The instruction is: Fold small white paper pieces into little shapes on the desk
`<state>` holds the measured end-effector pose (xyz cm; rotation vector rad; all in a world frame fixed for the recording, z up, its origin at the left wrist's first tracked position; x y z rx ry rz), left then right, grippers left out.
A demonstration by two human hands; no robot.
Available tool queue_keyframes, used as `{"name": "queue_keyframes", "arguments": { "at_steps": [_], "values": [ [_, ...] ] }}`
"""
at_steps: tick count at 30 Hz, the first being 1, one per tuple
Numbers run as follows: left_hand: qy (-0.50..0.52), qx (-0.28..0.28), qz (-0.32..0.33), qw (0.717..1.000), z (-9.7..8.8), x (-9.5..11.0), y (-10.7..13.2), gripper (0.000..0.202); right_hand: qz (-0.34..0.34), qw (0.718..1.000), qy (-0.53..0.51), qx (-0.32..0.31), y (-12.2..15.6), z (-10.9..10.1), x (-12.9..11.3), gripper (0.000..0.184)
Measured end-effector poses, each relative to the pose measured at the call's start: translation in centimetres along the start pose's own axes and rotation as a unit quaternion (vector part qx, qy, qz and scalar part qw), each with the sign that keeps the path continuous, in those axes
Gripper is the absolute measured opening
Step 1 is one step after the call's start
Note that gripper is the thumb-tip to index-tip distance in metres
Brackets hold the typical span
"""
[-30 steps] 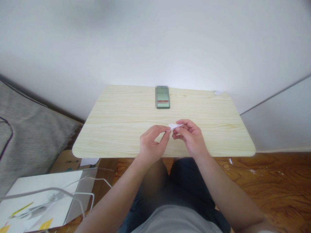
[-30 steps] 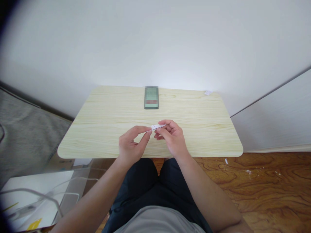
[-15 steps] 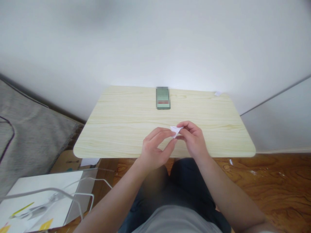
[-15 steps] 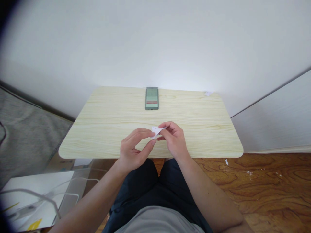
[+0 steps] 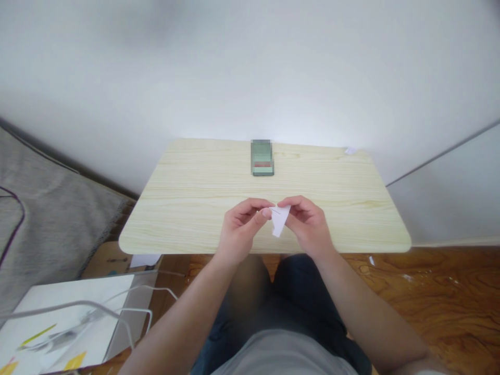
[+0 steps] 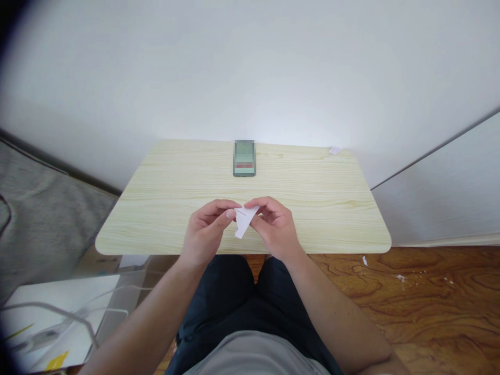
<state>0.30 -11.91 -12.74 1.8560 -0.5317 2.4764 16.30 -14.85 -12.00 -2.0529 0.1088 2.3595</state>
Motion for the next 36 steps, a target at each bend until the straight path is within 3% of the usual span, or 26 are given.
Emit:
{"name": "queue_keyframes", "arguments": {
  "at_steps": [8,14,24,27,30,36],
  "values": [
    [0.01,0.014,0.005,1.0,0.4,0.0,0.3,0.019,-0.1,0.992,0.062,0.044,0.6,-0.2,-1.0,0.011],
    [0.015,0.012,0.001,1.0,0.3,-0.1,0.4,0.018,-0.112,0.987,0.091,0.073,1.0,-0.2,-1.3,0.011],
    [0.037,0.011,0.019,0.999,-0.3,-0.2,0.2,0.011,-0.037,0.998,0.048,-0.027,0.5,-0.1,-0.9,0.013],
    [-0.016,0.014,0.027,0.999,-0.8,0.1,0.0,0.013,-0.011,0.998,0.051,-0.036,0.2,-0.3,-0.5,0.021],
    [-0.092,0.009,0.044,0.995,-1.2,0.6,-0.1,0.013,-0.004,0.996,0.078,-0.034,0.0,-0.5,-0.2,0.015],
    [-0.162,-0.055,0.057,0.984,-0.9,1.2,-0.2,0.013,0.063,0.989,0.125,-0.038,-0.3,-0.7,0.3,0.019]
  ]
}}
Point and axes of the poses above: each hand's wrist, its own y-axis away from the middle knuckle, its own z-axis out of the palm, x = y × z, the point moved 6 cm from there along -y, towards the middle knuckle, and after that the axes turned 10 degrees about z, right-handed, at the moved point
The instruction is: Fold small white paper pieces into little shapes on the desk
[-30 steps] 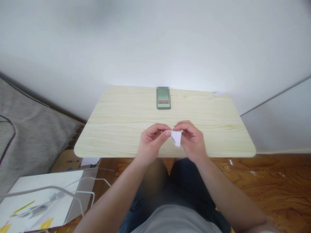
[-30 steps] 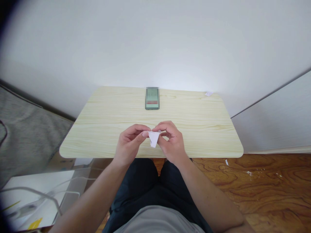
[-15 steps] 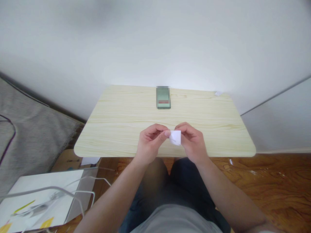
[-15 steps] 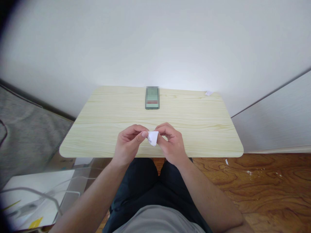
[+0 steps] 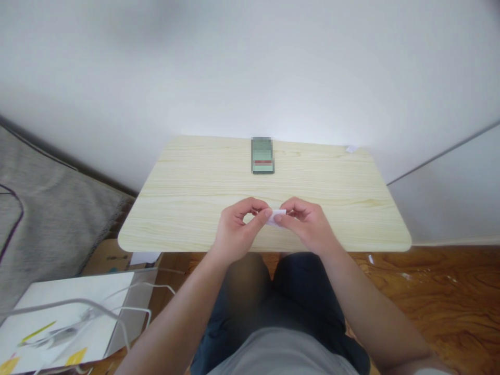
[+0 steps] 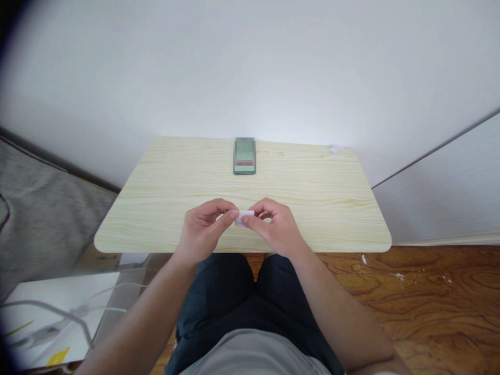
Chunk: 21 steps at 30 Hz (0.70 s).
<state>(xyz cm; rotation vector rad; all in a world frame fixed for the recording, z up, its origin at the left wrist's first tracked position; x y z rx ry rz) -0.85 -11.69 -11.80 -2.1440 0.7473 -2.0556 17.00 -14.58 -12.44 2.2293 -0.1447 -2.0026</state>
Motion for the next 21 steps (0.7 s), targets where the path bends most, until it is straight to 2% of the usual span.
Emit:
{"name": "queue_keyframes", "arguments": {
  "at_steps": [4,10,14,18,21],
  "values": [
    [0.025,-0.05,-0.02,0.998,0.5,0.0,-0.2,0.015,0.028,0.999,-0.02,-0.027,0.0,0.0,0.3,0.022],
    [-0.043,-0.03,0.007,0.999,0.6,0.4,-0.5,0.012,0.05,0.998,0.004,-0.029,0.0,0.0,0.4,0.023],
    [0.017,-0.031,-0.026,0.999,0.8,-0.2,-0.3,0.016,0.054,0.997,-0.031,-0.043,-0.2,0.0,0.5,0.022],
    [0.044,-0.071,-0.072,0.994,1.1,-1.0,0.2,0.021,0.046,0.996,-0.067,-0.047,-0.5,-0.1,0.7,0.022],
    [0.05,-0.07,-0.072,0.994,1.0,-1.0,0.3,0.022,0.044,0.995,-0.08,-0.043,-0.5,-0.1,0.9,0.024]
  ]
}}
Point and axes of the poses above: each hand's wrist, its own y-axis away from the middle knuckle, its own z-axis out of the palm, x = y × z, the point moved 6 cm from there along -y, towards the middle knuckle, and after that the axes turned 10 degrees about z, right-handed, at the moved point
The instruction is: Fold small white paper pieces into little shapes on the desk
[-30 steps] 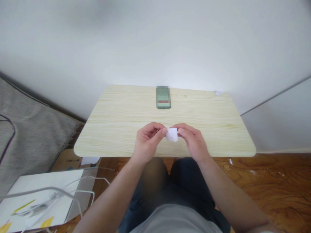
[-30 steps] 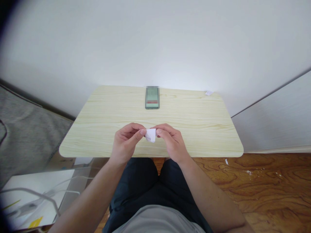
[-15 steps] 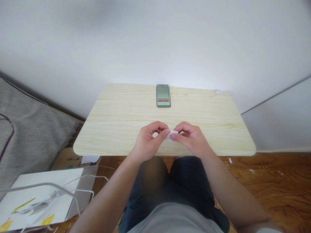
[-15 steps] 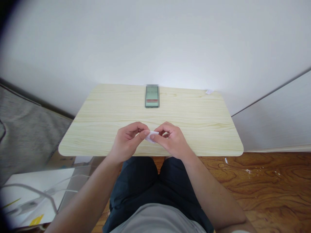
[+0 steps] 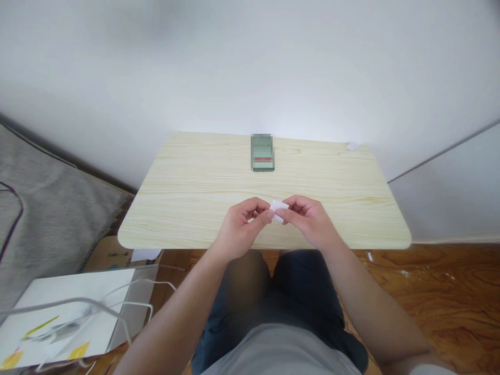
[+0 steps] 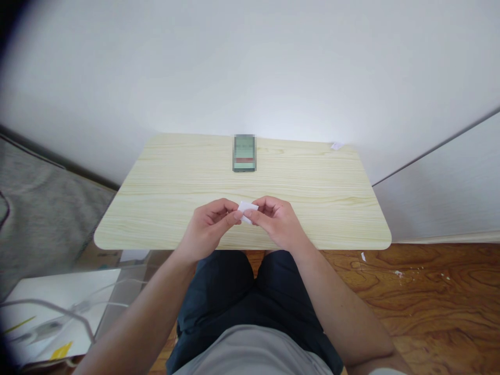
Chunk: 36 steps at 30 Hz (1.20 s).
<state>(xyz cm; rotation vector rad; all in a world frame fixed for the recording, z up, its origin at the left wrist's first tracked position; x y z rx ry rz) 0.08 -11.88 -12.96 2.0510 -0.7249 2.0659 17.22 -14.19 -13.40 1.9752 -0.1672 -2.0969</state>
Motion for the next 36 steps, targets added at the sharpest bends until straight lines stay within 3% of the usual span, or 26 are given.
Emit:
{"name": "queue_keyframes", "arguments": {
  "at_steps": [10,18,21,26,32,36],
  "values": [
    [0.029,0.057,0.002,0.998,-0.2,-0.2,-0.3,0.023,-0.018,0.999,0.043,0.011,0.5,0.1,-0.3,0.026],
    [0.051,0.064,0.016,0.996,-0.3,-0.2,-0.5,0.023,-0.033,0.995,0.091,0.023,0.8,0.4,-0.5,0.026],
    [0.017,0.087,0.048,0.995,-0.7,0.4,-0.4,0.019,-0.082,0.99,0.102,0.055,1.2,0.4,-1.2,0.02],
    [-0.073,0.106,0.169,0.977,-1.0,2.5,0.1,0.009,-0.167,0.972,0.137,0.096,2.3,0.5,-3.0,0.012],
    [-0.072,0.125,0.22,0.965,-0.7,3.3,0.4,0.017,-0.116,0.99,0.067,0.052,2.5,0.5,-2.8,0.018],
    [-0.065,0.135,0.22,0.964,-0.7,3.2,0.5,0.016,-0.127,0.991,0.038,0.02,2.7,0.4,-3.1,0.019]
  ]
}}
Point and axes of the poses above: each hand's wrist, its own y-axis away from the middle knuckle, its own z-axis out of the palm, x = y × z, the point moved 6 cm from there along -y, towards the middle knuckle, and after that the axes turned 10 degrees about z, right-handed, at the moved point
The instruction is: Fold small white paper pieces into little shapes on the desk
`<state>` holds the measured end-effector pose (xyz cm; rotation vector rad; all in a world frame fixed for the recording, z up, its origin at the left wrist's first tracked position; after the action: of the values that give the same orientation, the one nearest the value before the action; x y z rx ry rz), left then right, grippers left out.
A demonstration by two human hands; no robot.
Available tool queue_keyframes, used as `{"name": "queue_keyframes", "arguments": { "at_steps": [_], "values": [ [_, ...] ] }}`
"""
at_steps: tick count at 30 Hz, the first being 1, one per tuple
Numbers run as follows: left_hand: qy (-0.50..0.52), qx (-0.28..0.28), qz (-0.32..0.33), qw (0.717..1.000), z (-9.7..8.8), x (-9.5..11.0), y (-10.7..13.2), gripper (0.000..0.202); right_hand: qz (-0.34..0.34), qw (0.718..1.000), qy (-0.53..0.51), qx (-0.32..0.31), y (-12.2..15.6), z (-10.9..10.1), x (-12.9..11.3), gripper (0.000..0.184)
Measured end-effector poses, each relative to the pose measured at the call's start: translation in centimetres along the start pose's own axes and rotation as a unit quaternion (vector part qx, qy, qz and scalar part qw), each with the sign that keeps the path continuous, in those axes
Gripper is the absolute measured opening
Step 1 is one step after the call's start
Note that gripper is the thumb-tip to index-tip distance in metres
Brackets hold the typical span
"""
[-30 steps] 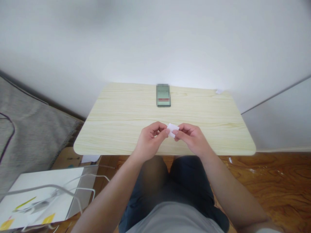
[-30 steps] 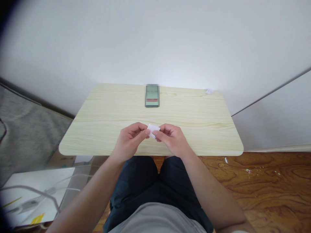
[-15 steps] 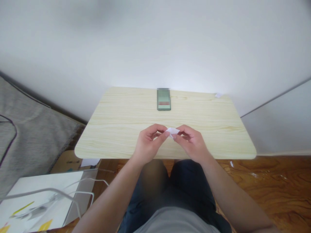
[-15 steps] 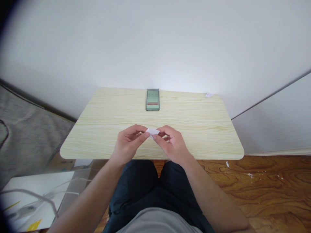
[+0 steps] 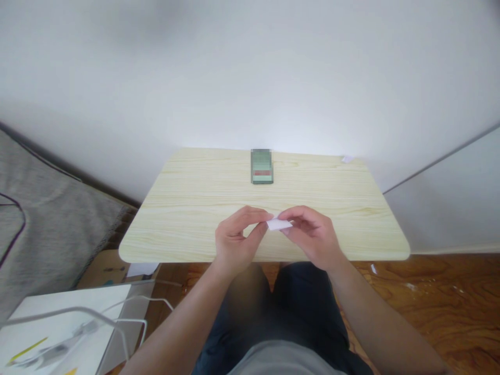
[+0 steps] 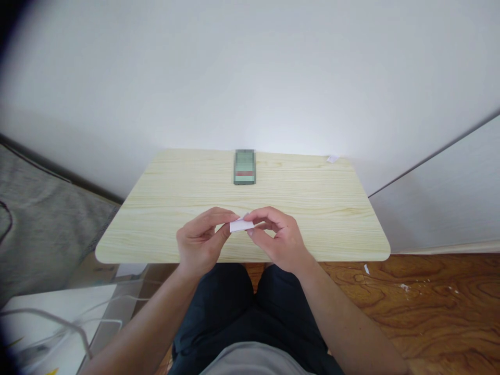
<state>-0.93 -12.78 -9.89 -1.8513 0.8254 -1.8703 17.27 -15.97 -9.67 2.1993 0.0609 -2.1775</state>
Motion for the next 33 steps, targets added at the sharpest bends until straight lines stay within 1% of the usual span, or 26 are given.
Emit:
{"name": "queue_keyframes", "arguments": {
  "at_steps": [3,5,8,11,13,14,16,19,21,24,26,27,29,31,33],
  "values": [
    [-0.002,-0.01,0.022,1.0,0.1,0.4,-0.1,0.021,0.012,0.998,-0.052,-0.024,-0.2,0.1,0.0,0.017],
    [-0.021,-0.024,0.046,0.998,0.2,0.9,-0.2,0.022,0.039,0.997,-0.069,-0.014,-0.5,0.0,0.3,0.019],
    [-0.07,-0.038,0.095,0.992,0.6,1.8,-0.3,0.021,0.09,0.991,-0.102,0.009,-0.9,-0.2,1.1,0.019],
    [-0.109,-0.05,0.154,0.981,0.9,2.5,-0.2,0.025,0.162,0.972,-0.17,-0.024,-1.1,0.3,2.2,0.03],
    [-0.126,-0.057,0.187,0.973,1.1,2.8,0.0,0.031,0.197,0.961,-0.189,-0.047,-1.2,0.6,2.9,0.026],
    [-0.132,-0.062,0.198,0.969,1.2,2.8,0.1,0.034,0.201,0.96,-0.191,-0.047,-1.2,0.6,3.1,0.02],
    [-0.137,-0.074,0.199,0.968,1.4,2.6,0.3,0.035,0.185,0.964,-0.192,-0.025,-1.4,0.4,3.2,0.009],
    [-0.132,-0.08,0.153,0.976,1.4,2.1,0.6,0.028,0.144,0.977,-0.159,0.022,-1.6,0.0,3.0,0.004],
    [-0.11,-0.076,0.099,0.986,1.2,1.5,0.6,0.021,0.112,0.986,-0.115,0.045,-1.5,-0.2,2.6,0.009],
    [-0.039,-0.063,-0.02,0.997,0.8,-0.1,0.7,0.019,0.06,0.995,-0.052,0.061,-1.2,-0.1,1.7,0.026],
    [-0.007,-0.051,-0.102,0.993,0.6,-1.4,0.8,0.022,0.043,0.997,-0.019,0.067,-0.9,0.0,1.4,0.031],
    [-0.003,-0.049,-0.131,0.99,0.5,-1.9,0.9,0.021,0.041,0.997,-0.005,0.07,-0.8,0.1,1.4,0.031],
    [-0.01,-0.05,-0.156,0.986,0.5,-2.6,1.0,0.018,0.046,0.997,0.004,0.067,-0.7,0.1,1.6,0.031],
    [-0.017,-0.05,-0.149,0.987,0.5,-2.7,1.0,0.017,0.063,0.997,-0.019,0.042,-0.9,0.2,2.0,0.033],
    [-0.016,-0.046,-0.136,0.99,0.5,-2.5,1.0,0.015,0.09,0.994,-0.056,0.005,-1.2,0.4,2.6,0.03]
  ]
}}
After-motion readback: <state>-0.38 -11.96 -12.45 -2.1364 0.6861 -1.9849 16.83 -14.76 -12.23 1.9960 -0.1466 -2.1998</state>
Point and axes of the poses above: each hand's wrist, its own y-axis away from the middle knuckle, its own z-axis out of the palm, x = y × z, the point moved 6 cm from there along -y, towards the middle knuckle, and after that the axes turned 10 degrees about z, right-handed, at the moved point
